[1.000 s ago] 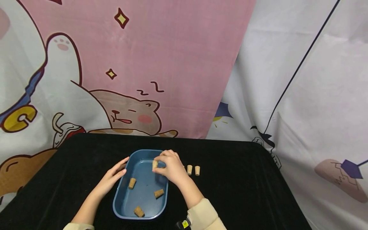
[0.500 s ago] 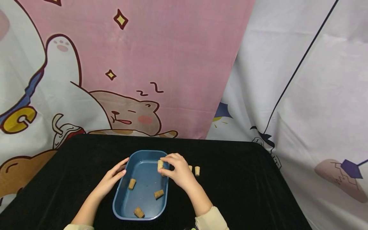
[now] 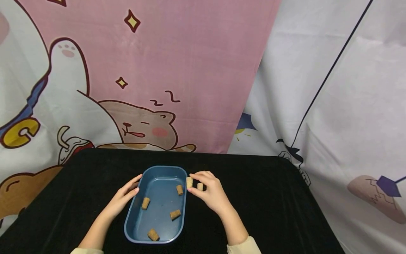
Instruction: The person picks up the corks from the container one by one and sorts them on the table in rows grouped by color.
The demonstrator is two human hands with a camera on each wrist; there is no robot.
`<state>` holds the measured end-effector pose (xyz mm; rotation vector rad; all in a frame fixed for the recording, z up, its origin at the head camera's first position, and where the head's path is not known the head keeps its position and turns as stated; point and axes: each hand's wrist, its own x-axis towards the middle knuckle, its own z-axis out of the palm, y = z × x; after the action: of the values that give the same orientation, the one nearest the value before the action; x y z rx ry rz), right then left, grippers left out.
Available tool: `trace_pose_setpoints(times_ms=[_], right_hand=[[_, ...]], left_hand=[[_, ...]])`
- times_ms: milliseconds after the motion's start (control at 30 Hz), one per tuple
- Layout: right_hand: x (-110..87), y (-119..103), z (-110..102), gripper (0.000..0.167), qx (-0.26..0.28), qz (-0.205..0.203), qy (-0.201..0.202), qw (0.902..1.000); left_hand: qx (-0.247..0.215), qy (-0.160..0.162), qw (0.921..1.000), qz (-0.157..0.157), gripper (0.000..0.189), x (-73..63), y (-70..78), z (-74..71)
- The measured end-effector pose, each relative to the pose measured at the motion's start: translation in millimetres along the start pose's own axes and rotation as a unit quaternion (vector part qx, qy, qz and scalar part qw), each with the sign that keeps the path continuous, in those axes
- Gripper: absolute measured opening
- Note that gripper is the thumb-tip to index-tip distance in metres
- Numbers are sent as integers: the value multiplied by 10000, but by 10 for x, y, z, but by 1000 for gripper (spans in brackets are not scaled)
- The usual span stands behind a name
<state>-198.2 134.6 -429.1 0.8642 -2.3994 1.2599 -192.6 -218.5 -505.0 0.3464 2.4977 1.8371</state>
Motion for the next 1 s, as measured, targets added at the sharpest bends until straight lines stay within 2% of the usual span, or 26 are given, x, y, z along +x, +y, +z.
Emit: trace_pose_setpoints(times_ms=[133,267,533,800,1000], right_hand=[[-44,-5,-109,40,46,95,100,9999],[-102,83,-208,40,75,292,225,9993],[-241,373,-373,40,13,785,422,9960],[-353,622,-486,39,-44,788,621,9949],[-417,763,-528,40,-41,1212,563,9910]], left_hand=[[15,7,10000,-36,50,0,-1,2],[11,-11,10000,-67,50,1,4,1],[-31,-2,9999,-119,50,-1,2,-3],[-63,-44,9999,-94,51,3,-2,2],[-59,-34,9999,-101,50,6,-5,-4]])
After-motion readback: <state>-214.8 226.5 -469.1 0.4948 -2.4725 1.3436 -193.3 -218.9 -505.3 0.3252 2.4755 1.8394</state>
